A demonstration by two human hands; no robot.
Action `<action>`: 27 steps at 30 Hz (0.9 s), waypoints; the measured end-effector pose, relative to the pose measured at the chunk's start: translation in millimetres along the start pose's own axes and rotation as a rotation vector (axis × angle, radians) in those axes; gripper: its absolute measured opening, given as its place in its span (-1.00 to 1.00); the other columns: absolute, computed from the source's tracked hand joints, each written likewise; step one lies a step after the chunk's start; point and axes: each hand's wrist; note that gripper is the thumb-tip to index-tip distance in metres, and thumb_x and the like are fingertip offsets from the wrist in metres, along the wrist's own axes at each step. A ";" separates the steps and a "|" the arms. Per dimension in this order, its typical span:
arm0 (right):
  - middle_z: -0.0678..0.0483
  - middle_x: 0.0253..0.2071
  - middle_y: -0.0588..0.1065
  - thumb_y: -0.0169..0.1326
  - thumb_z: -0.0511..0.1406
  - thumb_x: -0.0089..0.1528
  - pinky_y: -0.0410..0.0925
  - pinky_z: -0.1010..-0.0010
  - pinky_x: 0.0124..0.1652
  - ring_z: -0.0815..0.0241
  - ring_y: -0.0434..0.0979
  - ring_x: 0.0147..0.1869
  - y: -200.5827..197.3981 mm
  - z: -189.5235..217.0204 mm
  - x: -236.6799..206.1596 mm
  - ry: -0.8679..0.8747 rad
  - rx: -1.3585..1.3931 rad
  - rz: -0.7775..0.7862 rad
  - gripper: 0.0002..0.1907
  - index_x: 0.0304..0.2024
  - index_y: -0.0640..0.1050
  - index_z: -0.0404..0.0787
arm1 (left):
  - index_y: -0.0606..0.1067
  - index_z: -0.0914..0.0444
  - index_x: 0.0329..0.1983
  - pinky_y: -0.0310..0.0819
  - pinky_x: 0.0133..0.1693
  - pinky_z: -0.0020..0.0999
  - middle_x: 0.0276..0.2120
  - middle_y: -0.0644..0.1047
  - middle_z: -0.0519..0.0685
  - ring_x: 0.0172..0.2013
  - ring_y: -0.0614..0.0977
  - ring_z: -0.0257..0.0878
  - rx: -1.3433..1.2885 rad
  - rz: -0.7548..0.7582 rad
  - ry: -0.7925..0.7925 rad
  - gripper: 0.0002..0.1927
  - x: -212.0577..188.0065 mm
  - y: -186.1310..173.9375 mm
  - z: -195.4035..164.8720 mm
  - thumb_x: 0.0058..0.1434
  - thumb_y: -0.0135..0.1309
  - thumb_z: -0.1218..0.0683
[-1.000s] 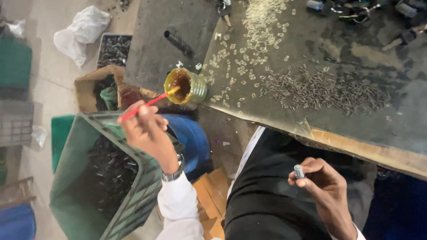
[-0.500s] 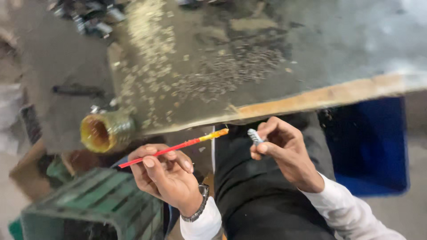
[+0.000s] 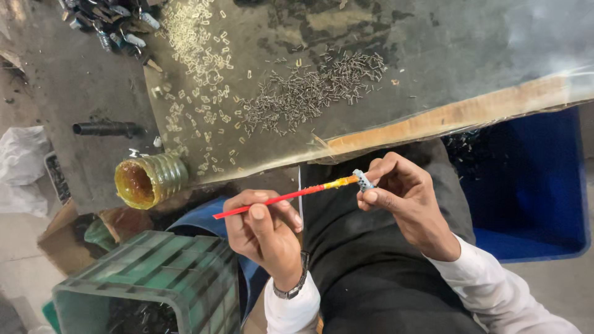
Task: The person sits at a workbench holding a small metal component in one hand and a red-handled brush in the other. They dip the brush into a jar of yellowish liquid and brush the liquid onto the component, then set the finished piece on the table and pick up the next one, repeating this cycle throughout the clip.
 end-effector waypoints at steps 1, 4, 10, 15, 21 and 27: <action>0.04 -0.24 0.49 0.22 -0.47 0.25 0.48 0.44 -0.21 0.26 0.56 -0.20 -0.5 -0.3 -0.3 -0.008 -0.011 0.005 -0.83 -0.17 0.49 -0.28 | 0.37 0.36 -0.07 0.30 -0.58 -0.47 -0.39 0.45 0.08 -0.58 0.45 -0.29 0.014 0.001 0.004 -0.69 -0.5 0.2 0.6 0.49 0.06 -0.01; 0.04 -0.23 0.49 0.23 -0.48 0.23 0.47 0.45 -0.21 0.28 0.56 -0.20 -0.6 -0.3 1.4 -0.015 -0.035 -0.001 -0.81 -0.17 0.49 -0.28 | 0.38 0.36 -0.06 0.29 -0.57 -0.47 -0.41 0.46 0.08 -0.60 0.45 -0.28 0.021 -0.001 0.026 -0.69 -1.6 0.0 1.1 0.50 0.05 -0.01; 0.06 -0.24 0.48 0.22 -0.49 0.20 0.47 0.43 -0.24 0.27 0.56 -0.21 2.3 1.2 4.2 0.013 -0.064 -0.041 -0.81 -0.19 0.49 -0.27 | 0.37 0.37 -0.05 0.29 -0.56 -0.44 -0.40 0.45 0.06 -0.54 0.44 -0.26 -0.020 -0.018 0.011 -0.68 -2.3 -2.1 0.8 0.50 0.07 -0.01; 0.03 -0.24 0.48 0.22 -0.50 0.23 0.45 0.44 -0.19 0.26 0.55 -0.20 2.6 -1.3 6.7 -0.027 -0.064 -0.015 -0.81 -0.17 0.48 -0.29 | 0.39 0.39 -0.09 0.28 -0.59 -0.45 -0.41 0.46 0.09 -0.60 0.45 -0.28 0.043 -0.070 0.030 -0.66 0.8 -3.2 0.9 0.48 0.09 -0.02; 0.04 -0.19 0.46 0.18 -0.47 0.26 0.42 0.43 -0.11 0.22 0.55 -0.14 -22.5 8.0 -14.7 -0.003 -0.271 -0.085 -0.87 -0.17 0.51 -0.32 | 0.37 0.38 -0.03 0.27 -0.64 -0.42 -0.36 0.40 0.03 -0.54 0.40 -0.28 0.095 -0.302 0.222 -0.69 14.8 -38.3 -20.8 0.54 0.10 0.02; -0.07 -0.08 0.55 0.14 -0.37 0.44 0.42 0.36 0.07 0.20 0.57 0.05 -137.1 2.5 -38.5 0.061 -0.972 -0.372 -0.83 -0.02 0.46 -0.37 | 0.37 0.34 -0.01 0.20 -0.64 -0.50 -0.43 0.46 0.03 -0.67 0.44 -0.30 0.445 -0.592 0.724 -0.71 43.7 -125.4 -58.2 0.55 0.05 -0.01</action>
Point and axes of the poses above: each hand's wrist, its own x-axis towards the middle knuckle, its own y-axis out of the palm, z = x × y
